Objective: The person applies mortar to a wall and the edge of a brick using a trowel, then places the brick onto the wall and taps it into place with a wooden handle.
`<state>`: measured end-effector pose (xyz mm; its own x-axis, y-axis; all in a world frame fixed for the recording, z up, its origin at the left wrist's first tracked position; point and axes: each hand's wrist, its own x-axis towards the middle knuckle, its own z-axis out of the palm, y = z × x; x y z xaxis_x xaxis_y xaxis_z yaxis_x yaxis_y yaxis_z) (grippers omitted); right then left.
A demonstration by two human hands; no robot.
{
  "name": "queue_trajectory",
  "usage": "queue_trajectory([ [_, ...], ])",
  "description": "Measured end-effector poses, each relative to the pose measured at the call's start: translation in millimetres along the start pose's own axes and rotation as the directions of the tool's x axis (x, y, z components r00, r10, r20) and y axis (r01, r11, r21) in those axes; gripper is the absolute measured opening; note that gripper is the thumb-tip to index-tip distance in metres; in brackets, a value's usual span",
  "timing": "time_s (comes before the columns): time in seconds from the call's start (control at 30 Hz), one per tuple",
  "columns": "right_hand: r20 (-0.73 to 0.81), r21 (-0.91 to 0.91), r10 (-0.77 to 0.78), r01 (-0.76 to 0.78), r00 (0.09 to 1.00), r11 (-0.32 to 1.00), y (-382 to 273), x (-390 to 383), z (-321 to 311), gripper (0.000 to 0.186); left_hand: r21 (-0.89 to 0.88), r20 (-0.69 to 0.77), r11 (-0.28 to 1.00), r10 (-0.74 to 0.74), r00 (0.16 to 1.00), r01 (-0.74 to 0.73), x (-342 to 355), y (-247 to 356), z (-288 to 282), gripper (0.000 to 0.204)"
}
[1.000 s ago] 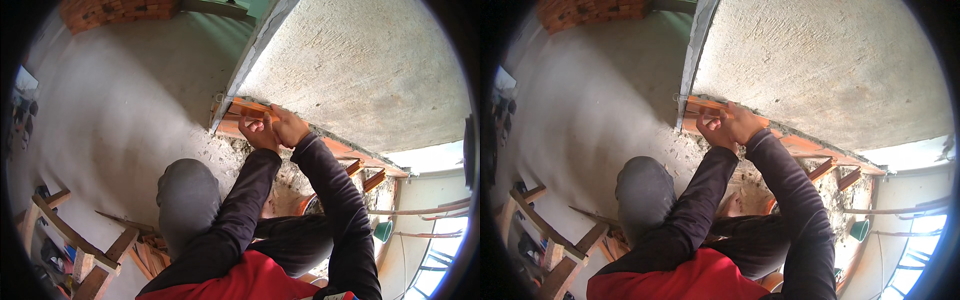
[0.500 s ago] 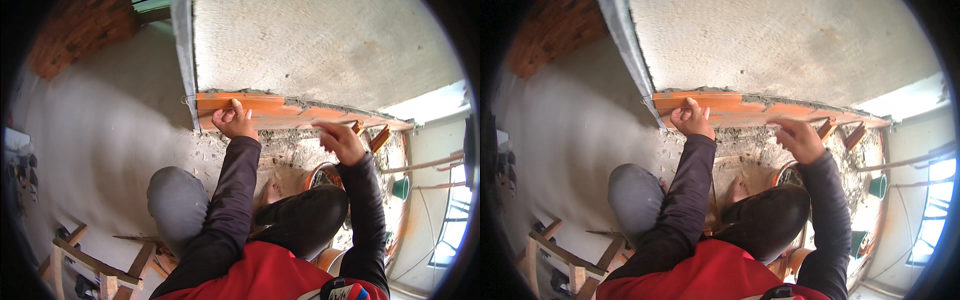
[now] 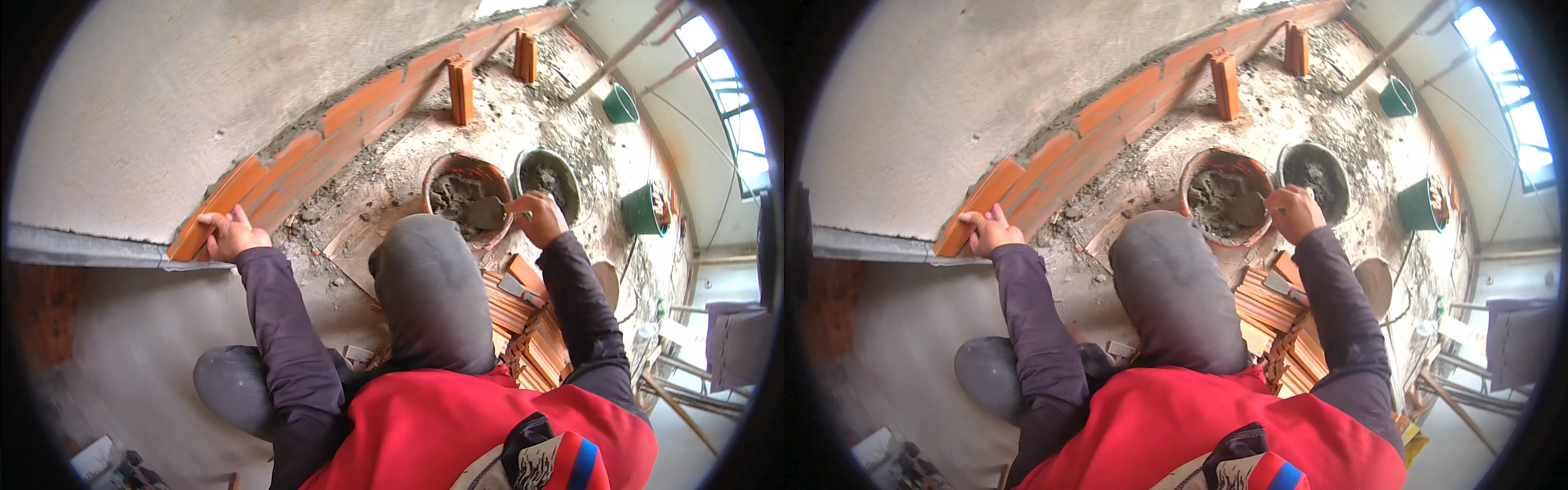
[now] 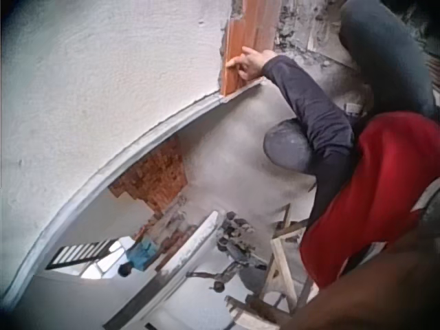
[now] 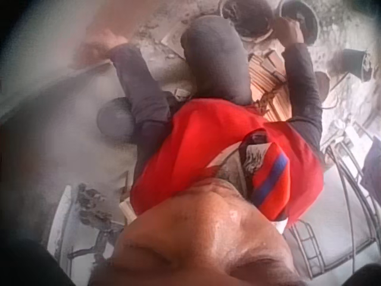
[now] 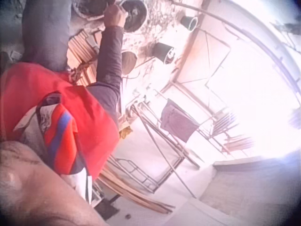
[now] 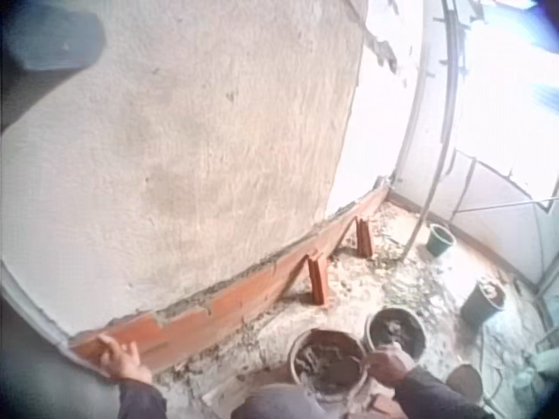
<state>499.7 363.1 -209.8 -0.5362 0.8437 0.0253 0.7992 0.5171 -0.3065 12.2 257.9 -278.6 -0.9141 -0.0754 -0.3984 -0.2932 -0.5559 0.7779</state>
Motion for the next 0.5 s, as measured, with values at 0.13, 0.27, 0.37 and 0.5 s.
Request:
queue_trajectory([
  [0.13,-0.087,-0.296,-0.162,0.13,0.983,0.946,13.7,9.6,15.2,0.02,0.048,-0.045,0.998,-0.04,0.998,0.043,-1.1,4.1,5.0,0.088],
  [0.27,0.32,-0.72,0.351,-0.015,0.88,0.694,26.2,53.1,35.8,0.029,0.033,-0.003,0.997,-0.071,0.997,0.071,-5.6,7.9,5.4,0.087],
  [0.37,0.647,-0.715,0.497,0.232,0.578,0.659,12.9,71.5,43.6,0.032,0.031,-0.005,0.999,-0.031,1.0,0.031,-8.3,12.9,5.7,0.086],
  [0.5,0.432,-0.68,0.527,-0.12,0.732,0.723,-7.5,65.7,12.0,0.031,0.124,0.001,0.981,-0.151,0.989,0.149,-7.7,22.7,4.8,0.084],
])
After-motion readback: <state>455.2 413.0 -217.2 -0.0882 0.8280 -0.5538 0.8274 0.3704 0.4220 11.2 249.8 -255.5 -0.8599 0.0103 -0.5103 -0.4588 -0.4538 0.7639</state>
